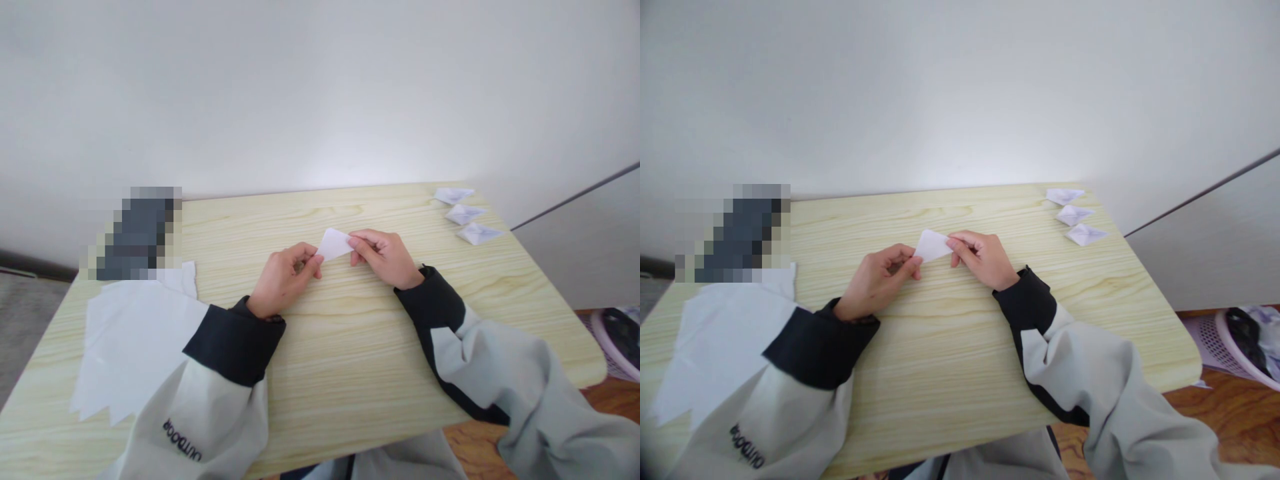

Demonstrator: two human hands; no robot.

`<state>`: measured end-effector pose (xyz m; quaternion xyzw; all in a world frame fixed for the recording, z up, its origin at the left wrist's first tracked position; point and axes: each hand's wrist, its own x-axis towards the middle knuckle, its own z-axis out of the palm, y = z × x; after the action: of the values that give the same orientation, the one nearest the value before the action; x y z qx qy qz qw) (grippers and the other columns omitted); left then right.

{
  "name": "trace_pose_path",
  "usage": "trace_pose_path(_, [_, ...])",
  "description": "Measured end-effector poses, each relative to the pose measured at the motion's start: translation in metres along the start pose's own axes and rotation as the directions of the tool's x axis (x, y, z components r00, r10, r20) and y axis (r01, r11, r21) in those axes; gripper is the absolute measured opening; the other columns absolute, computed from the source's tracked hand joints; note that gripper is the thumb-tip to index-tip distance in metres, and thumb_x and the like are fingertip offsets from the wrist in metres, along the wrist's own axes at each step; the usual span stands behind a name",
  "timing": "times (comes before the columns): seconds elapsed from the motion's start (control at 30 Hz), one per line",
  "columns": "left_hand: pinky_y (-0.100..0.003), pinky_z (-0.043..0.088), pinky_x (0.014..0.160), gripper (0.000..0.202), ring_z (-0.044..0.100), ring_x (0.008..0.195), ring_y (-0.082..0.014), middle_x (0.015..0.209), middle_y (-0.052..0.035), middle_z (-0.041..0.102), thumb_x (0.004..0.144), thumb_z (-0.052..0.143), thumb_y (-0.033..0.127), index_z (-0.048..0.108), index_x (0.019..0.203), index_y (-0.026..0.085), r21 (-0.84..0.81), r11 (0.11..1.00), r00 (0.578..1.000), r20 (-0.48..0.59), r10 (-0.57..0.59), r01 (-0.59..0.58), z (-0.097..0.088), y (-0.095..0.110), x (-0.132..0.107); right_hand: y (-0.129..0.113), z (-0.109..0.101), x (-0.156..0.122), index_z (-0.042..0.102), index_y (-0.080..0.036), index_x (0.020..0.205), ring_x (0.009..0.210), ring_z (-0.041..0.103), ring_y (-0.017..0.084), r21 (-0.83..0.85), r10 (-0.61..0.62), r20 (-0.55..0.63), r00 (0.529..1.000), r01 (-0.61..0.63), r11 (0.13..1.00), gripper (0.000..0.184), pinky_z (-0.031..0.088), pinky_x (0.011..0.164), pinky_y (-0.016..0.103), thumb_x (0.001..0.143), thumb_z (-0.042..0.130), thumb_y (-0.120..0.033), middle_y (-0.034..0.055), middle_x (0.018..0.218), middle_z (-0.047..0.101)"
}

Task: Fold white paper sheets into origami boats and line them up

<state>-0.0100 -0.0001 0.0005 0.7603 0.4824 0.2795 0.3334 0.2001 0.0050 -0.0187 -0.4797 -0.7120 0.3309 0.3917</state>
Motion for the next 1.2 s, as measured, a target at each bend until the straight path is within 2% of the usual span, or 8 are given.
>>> trace_pose_path(0.27, [-0.023, 0.036, 0.056, 0.039, 0.05, 0.057, -0.0109, 0.064, 0.0004, 0.066, 0.088, 0.046, 0.042, 0.068, 0.071, 0.016, -0.012, 0.994, 0.992, 0.064, 0.105, -0.104, -0.002, 0.001, 0.001, -0.002, -0.001, -0.002, 0.068, -0.016, 0.091, 0.053, 0.054, 0.01, 0.08, -0.02, 0.083, 0.996, 0.013, 0.997, 0.03, 0.042, 0.053, 0.021, 0.09, 0.05, -0.04, -0.0006, 0.059, 0.064])
trace_pose_path(0.4, [-0.023, 0.033, 0.053, 0.041, 0.046, 0.053, -0.0112, 0.056, 0.001, 0.061, 0.088, 0.045, 0.044, 0.072, 0.071, 0.018, 0.088, 0.993, 0.995, 0.068, 0.068, -0.074, -0.001, -0.004, 0.001, -0.004, -0.002, -0.002, 0.068, -0.016, 0.092, 0.051, 0.055, 0.009, 0.055, -0.015, 0.101, 0.995, 0.009, 0.998, 0.029, 0.041, 0.051, 0.021, 0.09, 0.051, -0.04, -0.0007, 0.06, 0.065])
trace_pose_path(0.63, [-0.023, 0.032, 0.051, 0.042, 0.044, 0.05, -0.0109, 0.051, 0.0023, 0.054, 0.089, 0.045, 0.043, 0.069, 0.066, 0.017, 0.12, 0.991, 0.998, 0.046, 0.054, -0.059, 0.001, -0.003, 0.001, -0.004, 0.0, -0.002, 0.067, -0.016, 0.096, 0.053, 0.057, 0.011, 0.054, 0.001, 0.095, 0.995, -0.006, 0.998, 0.031, 0.042, 0.053, 0.022, 0.089, 0.051, -0.042, -0.0001, 0.06, 0.066])
trace_pose_path(0.7, [-0.023, 0.037, 0.056, 0.034, 0.049, 0.056, -0.0114, 0.061, 0.0016, 0.06, 0.089, 0.047, 0.04, 0.069, 0.077, 0.017, 0.132, 0.987, 0.996, -0.006, 0.088, -0.087, 0.003, -0.002, 0.001, -0.003, 0.0, -0.001, 0.066, -0.015, 0.1, 0.052, 0.056, 0.01, 0.089, 0.007, 0.082, 0.997, -0.014, 0.996, 0.031, 0.041, 0.053, 0.022, 0.088, 0.053, -0.041, -0.0007, 0.059, 0.066])
trace_pose_path(0.77, [-0.023, 0.042, 0.062, 0.031, 0.055, 0.067, -0.0124, 0.08, -0.0005, 0.066, 0.085, 0.053, 0.038, 0.064, 0.105, 0.017, 0.155, 0.981, 0.988, -0.08, 0.132, -0.119, 0.005, -0.003, 0.001, -0.002, 0.001, -0.001, 0.063, -0.015, 0.103, 0.049, 0.055, 0.01, 0.118, 0.019, 0.072, 0.997, -0.027, 0.993, 0.031, 0.04, 0.052, 0.022, 0.087, 0.055, -0.04, -0.0018, 0.057, 0.064])
trace_pose_path(0.87, [-0.025, 0.046, 0.068, 0.058, 0.058, 0.079, -0.0136, 0.102, -0.0038, 0.064, 0.079, 0.062, 0.039, 0.045, 0.131, 0.019, 0.207, 0.961, 0.972, -0.109, 0.207, -0.181, 0.007, -0.006, 0.001, -0.002, 0.001, -0.002, 0.061, -0.016, 0.102, 0.047, 0.052, 0.008, 0.157, 0.049, 0.07, 0.996, -0.059, 0.986, 0.029, 0.037, 0.049, 0.021, 0.085, 0.057, -0.039, -0.0035, 0.054, 0.062])
trace_pose_path(0.97, [-0.027, 0.047, 0.072, 0.052, 0.058, 0.08, -0.0144, 0.101, -0.0042, 0.064, 0.079, 0.064, 0.038, 0.05, 0.125, 0.019, 0.239, 0.944, 0.965, -0.076, 0.252, -0.228, 0.007, -0.009, 0.001, -0.002, 0.0, -0.002, 0.058, -0.016, 0.101, 0.046, 0.051, 0.008, 0.21, 0.059, 0.063, 0.996, -0.071, 0.975, 0.028, 0.036, 0.048, 0.02, 0.083, 0.06, -0.039, -0.0045, 0.053, 0.06])
trace_pose_path(1.2, [-0.028, 0.047, 0.073, 0.047, 0.059, 0.078, -0.0156, 0.093, -0.0043, 0.065, 0.077, 0.066, 0.041, 0.057, 0.116, 0.016, 0.236, 0.951, 0.965, -0.118, 0.232, -0.2, 0.007, -0.006, 0.001, 0.0, 0.001, -0.002, 0.054, -0.019, 0.104, 0.059, 0.053, 0.009, 0.303, -0.033, 0.095, 0.995, 0.002, 0.953, 0.043, 0.038, 0.053, 0.021, 0.071, 0.074, -0.036, -0.0025, 0.07, 0.062])
